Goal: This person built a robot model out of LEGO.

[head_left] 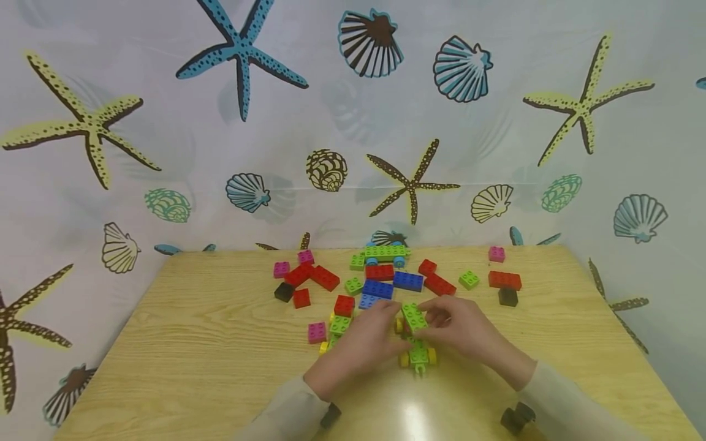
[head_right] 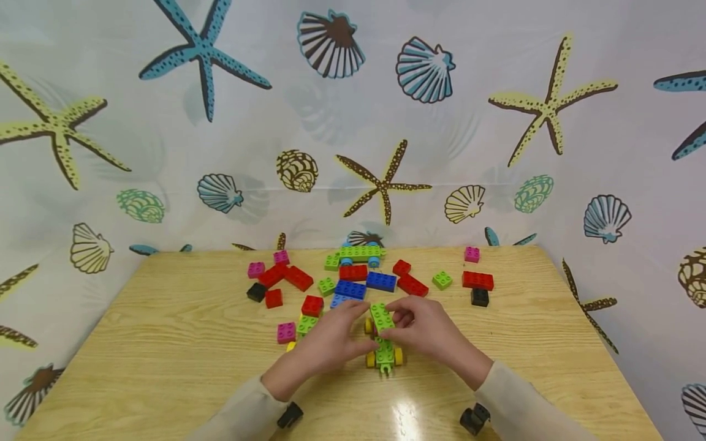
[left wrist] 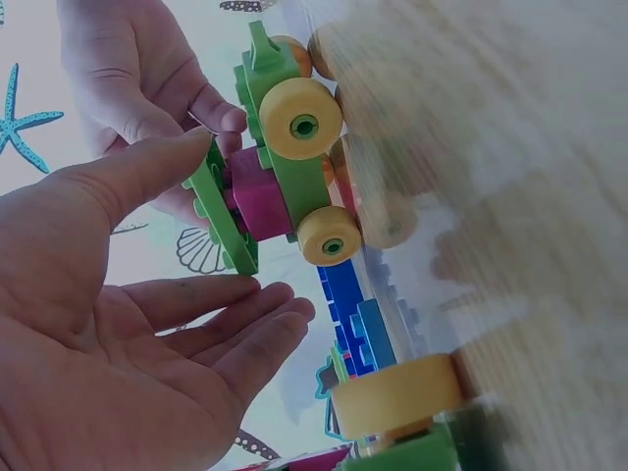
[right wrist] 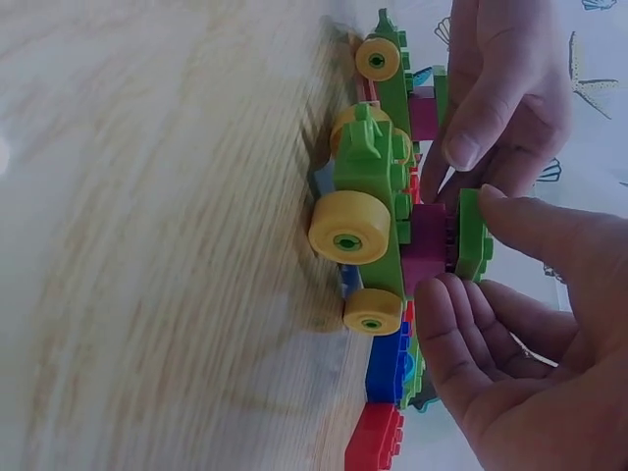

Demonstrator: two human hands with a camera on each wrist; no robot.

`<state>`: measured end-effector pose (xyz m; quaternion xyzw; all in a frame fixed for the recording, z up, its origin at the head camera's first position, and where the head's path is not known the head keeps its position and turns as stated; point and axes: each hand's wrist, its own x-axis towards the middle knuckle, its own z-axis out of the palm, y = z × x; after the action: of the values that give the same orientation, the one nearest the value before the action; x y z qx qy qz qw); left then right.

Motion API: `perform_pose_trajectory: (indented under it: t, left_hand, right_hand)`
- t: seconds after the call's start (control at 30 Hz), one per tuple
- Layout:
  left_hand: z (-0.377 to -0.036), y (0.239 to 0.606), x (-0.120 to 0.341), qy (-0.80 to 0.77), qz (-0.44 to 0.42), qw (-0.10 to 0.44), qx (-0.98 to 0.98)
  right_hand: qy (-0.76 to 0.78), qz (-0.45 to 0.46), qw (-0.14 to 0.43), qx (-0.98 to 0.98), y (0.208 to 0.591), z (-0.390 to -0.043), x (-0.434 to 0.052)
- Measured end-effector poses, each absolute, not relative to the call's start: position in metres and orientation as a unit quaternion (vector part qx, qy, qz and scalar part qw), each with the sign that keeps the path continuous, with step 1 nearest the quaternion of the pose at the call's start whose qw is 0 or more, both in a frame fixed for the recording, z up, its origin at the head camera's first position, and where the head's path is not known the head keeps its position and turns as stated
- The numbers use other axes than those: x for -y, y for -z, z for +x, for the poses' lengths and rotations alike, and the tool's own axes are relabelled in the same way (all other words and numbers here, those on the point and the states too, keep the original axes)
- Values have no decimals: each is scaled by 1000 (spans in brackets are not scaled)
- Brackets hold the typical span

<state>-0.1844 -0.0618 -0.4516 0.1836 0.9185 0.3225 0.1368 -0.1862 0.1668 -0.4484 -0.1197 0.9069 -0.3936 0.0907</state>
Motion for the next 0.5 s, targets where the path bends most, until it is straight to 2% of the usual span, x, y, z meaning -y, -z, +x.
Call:
perform_pose_trajectory:
  t: [0.5]
  left_hand:
    - [-187, 455, 61, -330, 187, 142, -914]
  right_hand:
    - [432, -143, 112, -883, 454, -190, -168]
